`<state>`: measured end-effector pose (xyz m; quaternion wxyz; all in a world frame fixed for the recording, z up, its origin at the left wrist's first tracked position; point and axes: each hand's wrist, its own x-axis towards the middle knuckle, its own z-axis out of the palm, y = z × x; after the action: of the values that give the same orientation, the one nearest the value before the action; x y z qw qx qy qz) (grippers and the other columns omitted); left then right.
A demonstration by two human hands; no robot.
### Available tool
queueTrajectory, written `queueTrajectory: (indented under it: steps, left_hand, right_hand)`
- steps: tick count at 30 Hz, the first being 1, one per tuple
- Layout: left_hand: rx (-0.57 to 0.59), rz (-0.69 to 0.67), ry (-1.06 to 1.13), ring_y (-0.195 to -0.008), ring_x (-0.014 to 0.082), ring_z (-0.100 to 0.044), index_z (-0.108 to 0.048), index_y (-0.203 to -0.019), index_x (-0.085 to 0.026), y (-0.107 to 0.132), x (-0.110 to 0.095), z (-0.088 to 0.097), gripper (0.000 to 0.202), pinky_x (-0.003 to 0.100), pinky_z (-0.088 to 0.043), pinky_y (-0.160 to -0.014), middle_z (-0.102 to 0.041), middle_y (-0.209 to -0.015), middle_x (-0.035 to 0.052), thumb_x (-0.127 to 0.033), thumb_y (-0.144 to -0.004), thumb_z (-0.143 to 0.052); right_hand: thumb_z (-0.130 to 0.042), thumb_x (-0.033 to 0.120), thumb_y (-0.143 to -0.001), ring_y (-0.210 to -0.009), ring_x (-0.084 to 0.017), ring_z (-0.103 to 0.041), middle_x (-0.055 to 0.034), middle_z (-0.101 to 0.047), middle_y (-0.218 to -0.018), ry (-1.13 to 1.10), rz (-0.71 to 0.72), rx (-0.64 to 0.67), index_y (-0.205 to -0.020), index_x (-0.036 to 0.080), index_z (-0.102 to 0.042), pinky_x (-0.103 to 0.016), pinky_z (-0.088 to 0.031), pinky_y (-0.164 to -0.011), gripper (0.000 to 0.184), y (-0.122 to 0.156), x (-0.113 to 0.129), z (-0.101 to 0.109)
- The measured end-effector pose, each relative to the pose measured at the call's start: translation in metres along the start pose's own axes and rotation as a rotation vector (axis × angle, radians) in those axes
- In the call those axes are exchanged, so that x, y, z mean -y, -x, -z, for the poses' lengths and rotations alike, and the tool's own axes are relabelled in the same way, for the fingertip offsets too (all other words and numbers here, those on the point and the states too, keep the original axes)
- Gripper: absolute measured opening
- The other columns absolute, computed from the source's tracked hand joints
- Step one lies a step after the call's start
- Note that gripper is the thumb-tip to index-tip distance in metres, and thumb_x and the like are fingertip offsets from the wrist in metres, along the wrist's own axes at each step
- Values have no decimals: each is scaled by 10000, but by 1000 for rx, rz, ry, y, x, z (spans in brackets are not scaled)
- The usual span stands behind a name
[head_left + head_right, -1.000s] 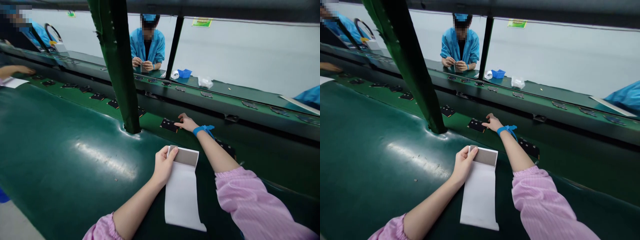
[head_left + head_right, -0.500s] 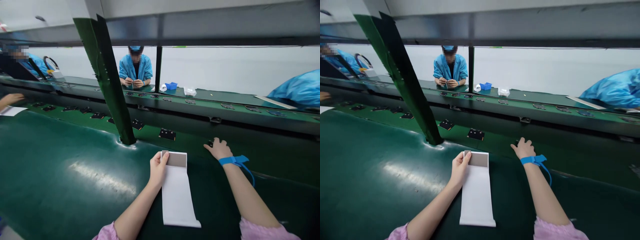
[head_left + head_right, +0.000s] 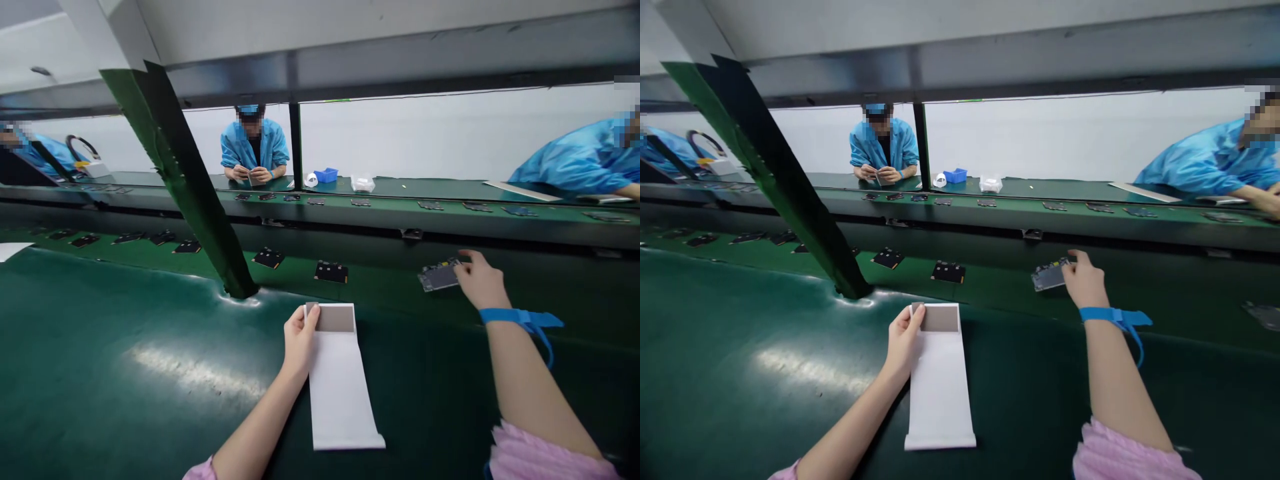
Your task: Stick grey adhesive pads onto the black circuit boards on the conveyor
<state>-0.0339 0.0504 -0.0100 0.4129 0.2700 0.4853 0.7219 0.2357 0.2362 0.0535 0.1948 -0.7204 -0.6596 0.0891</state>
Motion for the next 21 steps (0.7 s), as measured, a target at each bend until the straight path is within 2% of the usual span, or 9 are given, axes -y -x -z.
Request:
queueTrajectory:
  steps: [3,6,8,10,12,13,17,19,21]
  left_hand:
    - [-7,14,-2,-527,84,-406,-543,-609,-151,0,0,0,415,184,-320,-501,-484,-561,-48,-508,-646,-751]
    - [-6,21,-4,-526,86,-409,-547,-613,-151,0,-1,-1,414,186,-321,-498,-486,-559,-46,-511,-647,-749]
    - [-1,16,-7,-530,85,-400,-541,-617,-151,1,-1,-1,408,186,-318,-501,-477,-562,-47,-502,-662,-744]
    - [7,5,-8,-534,81,-383,-522,-612,-152,1,-1,-1,409,185,-309,-506,-458,-565,-51,-492,-678,-739]
    - [14,-7,-5,-536,78,-363,-497,-601,-155,1,0,-1,422,186,-303,-513,-434,-564,-56,-495,-687,-733]
    - [16,-9,-4,-538,78,-356,-488,-598,-157,1,1,-1,431,188,-302,-519,-425,-565,-57,-502,-687,-730]
    - [27,-1,-5,-557,87,-331,-466,-595,-167,-3,2,-2,465,204,-297,-545,-396,-578,-57,-556,-680,-707]
    - [16,2,-6,-558,90,-313,-447,-577,-174,-5,2,-3,490,213,-282,-544,-371,-570,-58,-583,-663,-703]
    - [-9,1,-5,-563,96,-313,-462,-575,-174,-4,0,-5,503,224,-274,-546,-372,-565,-55,-611,-634,-704]
  right_hand:
    - [-416,149,-842,-969,-297,-629,-165,-688,-1022,7,-41,66,-1277,68,-504,-348,-472,-808,451,-2,-22,5]
    - [-445,158,-819,-1078,-364,-577,-247,-609,-1182,40,-62,69,-1257,3,-517,-420,-456,-859,471,3,-19,-2]
    - [-413,197,-857,-1153,-352,-533,-227,-549,-1282,37,9,22,-1277,46,-514,-423,-430,-914,457,11,4,-13]
    - [-408,256,-891,-1170,-298,-527,-156,-559,-1292,-6,213,4,-1260,133,-540,-383,-420,-945,412,22,43,-31]
    - [-482,369,-884,-1175,-279,-521,-106,-562,-1304,-42,471,121,-1218,202,-572,-372,-435,-933,385,34,87,-52]
    - [-518,421,-869,-1175,-285,-518,-105,-561,-1304,-15,521,171,-1230,211,-562,-387,-433,-935,420,40,108,-63]
    - [-499,635,-825,-1152,-371,-508,-194,-555,-1242,118,421,255,-1237,150,-546,-484,-449,-854,637,51,163,-96]
    - [-458,690,-816,-1155,-391,-495,-226,-524,-1242,187,366,258,-1216,128,-554,-487,-454,-819,696,51,172,-104]
    - [-479,654,-824,-1132,-381,-517,-236,-510,-1230,243,340,268,-1190,115,-564,-466,-458,-807,656,48,171,-109]
